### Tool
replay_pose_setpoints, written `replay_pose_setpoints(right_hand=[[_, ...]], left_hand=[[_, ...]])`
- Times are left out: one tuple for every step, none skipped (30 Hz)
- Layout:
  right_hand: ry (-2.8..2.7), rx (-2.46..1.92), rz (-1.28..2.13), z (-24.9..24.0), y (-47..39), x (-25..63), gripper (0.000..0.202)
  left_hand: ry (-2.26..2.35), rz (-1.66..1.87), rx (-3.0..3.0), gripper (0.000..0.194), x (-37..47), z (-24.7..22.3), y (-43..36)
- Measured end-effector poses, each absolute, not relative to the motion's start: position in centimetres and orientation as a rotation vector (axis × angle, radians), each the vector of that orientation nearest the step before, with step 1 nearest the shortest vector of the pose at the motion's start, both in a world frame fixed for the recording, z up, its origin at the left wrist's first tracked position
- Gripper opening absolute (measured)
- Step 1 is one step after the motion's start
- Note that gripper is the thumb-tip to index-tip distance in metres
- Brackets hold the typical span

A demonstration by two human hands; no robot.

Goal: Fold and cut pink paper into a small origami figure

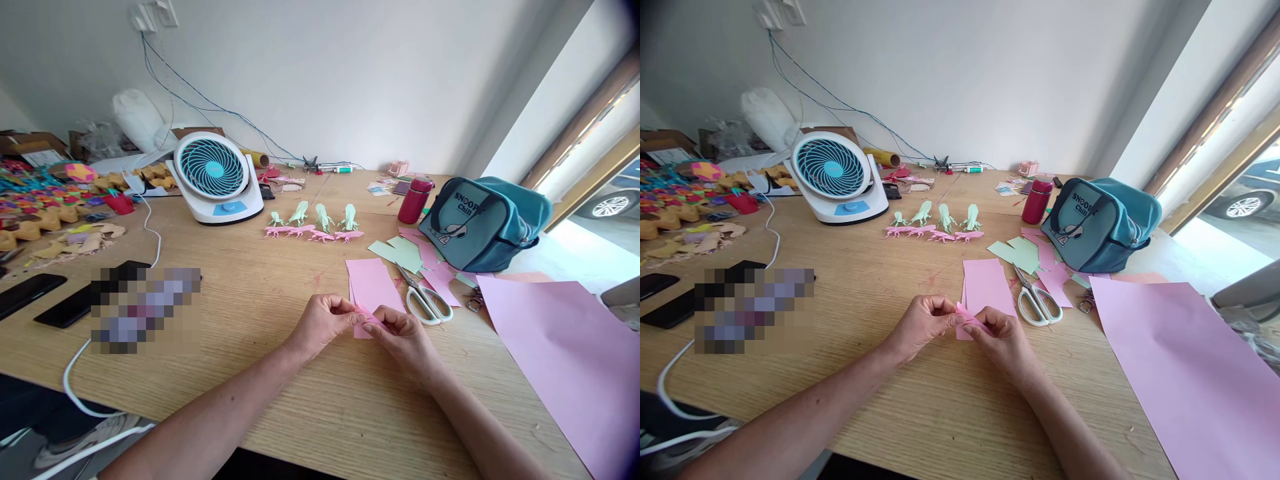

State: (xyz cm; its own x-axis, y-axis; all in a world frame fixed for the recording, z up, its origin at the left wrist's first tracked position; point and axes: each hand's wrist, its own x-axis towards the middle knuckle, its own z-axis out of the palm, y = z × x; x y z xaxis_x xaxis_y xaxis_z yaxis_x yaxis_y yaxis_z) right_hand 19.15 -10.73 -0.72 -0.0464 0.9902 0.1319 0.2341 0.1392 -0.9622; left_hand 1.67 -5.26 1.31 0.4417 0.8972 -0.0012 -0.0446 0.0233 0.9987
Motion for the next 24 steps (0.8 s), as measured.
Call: replay_pose_setpoints(right_hand=[[-1.471, -1.264, 1.009, -0.75, -10.74, 19.17, 0.036], [-1.474, -1.266, 1.013, -0.77, -10.75, 19.18, 0.036], [-1.477, -1.268, 1.018, -0.79, -10.75, 19.18, 0.036], [-1.478, -1.269, 1.021, -0.79, -10.76, 19.17, 0.036], [-1.478, -1.267, 1.023, -0.78, -10.75, 19.15, 0.036], [-1.477, -1.263, 1.024, -0.77, -10.75, 19.14, 0.036], [-1.476, -1.259, 1.025, -0.74, -10.74, 19.12, 0.035], [-1.474, -1.256, 1.027, -0.71, -10.74, 19.10, 0.035], [-1.474, -1.254, 1.031, -0.68, -10.75, 19.09, 0.034], [-1.477, -1.256, 1.036, -0.64, -10.77, 19.09, 0.034], [-1.483, -1.260, 1.040, -0.62, -10.80, 19.08, 0.034], [-1.489, -1.265, 1.044, -0.60, -10.83, 19.08, 0.034], [-1.495, -1.269, 1.045, -0.59, -10.86, 19.07, 0.033], [-1.499, -1.270, 1.046, -0.60, -10.88, 19.06, 0.033], [-1.499, -1.270, 1.046, -0.62, -10.89, 19.04, 0.033], [-1.496, -1.266, 1.047, -0.64, -10.89, 19.02, 0.033], [-1.491, -1.260, 1.050, -0.67, -10.88, 19.00, 0.032], [-1.487, -1.254, 1.054, -0.70, -10.87, 18.99, 0.032], [-1.484, -1.249, 1.059, -0.72, -10.86, 18.97, 0.032], [-1.484, -1.245, 1.062, -0.72, -10.87, 18.96, 0.033], [-1.486, -1.245, 1.064, -0.72, -10.88, 18.96, 0.033], [-1.491, -1.248, 1.065, -0.71, -10.90, 18.95, 0.033], [-1.496, -1.252, 1.066, -0.69, -10.93, 18.95, 0.032], [-1.499, -1.256, 1.068, -0.66, -10.96, 18.94, 0.032]], left_hand=[[0.835, 0.883, 1.350, 0.028, 1.66, 1.31, -5.23], [0.831, 0.885, 1.352, 0.028, 1.66, 1.31, -5.21], [0.827, 0.889, 1.351, 0.028, 1.66, 1.32, -5.20], [0.824, 0.894, 1.348, 0.028, 1.66, 1.33, -5.20], [0.823, 0.899, 1.345, 0.029, 1.67, 1.35, -5.21], [0.825, 0.904, 1.340, 0.029, 1.68, 1.39, -5.22], [0.829, 0.905, 1.335, 0.030, 1.69, 1.44, -5.24], [0.833, 0.903, 1.331, 0.031, 1.69, 1.50, -5.26], [0.837, 0.899, 1.329, 0.031, 1.68, 1.56, -5.26], [0.839, 0.894, 1.330, 0.031, 1.66, 1.61, -5.26], [0.841, 0.891, 1.333, 0.031, 1.63, 1.66, -5.25], [0.842, 0.892, 1.340, 0.031, 1.60, 1.71, -5.23], [0.842, 0.897, 1.351, 0.031, 1.57, 1.74, -5.19], [0.843, 0.906, 1.363, 0.031, 1.55, 1.76, -5.15], [0.844, 0.916, 1.375, 0.030, 1.52, 1.76, -5.10], [0.847, 0.925, 1.388, 0.030, 1.51, 1.76, -5.05], [0.848, 0.932, 1.399, 0.029, 1.49, 1.74, -4.99], [0.849, 0.938, 1.408, 0.028, 1.47, 1.72, -4.94], [0.849, 0.940, 1.415, 0.028, 1.45, 1.69, -4.89], [0.846, 0.942, 1.416, 0.027, 1.42, 1.66, -4.86], [0.842, 0.942, 1.414, 0.027, 1.39, 1.64, -4.84], [0.836, 0.941, 1.411, 0.027, 1.36, 1.62, -4.83], [0.830, 0.943, 1.406, 0.027, 1.33, 1.61, -4.84], [0.825, 0.943, 1.405, 0.027, 1.31, 1.62, -4.86]])
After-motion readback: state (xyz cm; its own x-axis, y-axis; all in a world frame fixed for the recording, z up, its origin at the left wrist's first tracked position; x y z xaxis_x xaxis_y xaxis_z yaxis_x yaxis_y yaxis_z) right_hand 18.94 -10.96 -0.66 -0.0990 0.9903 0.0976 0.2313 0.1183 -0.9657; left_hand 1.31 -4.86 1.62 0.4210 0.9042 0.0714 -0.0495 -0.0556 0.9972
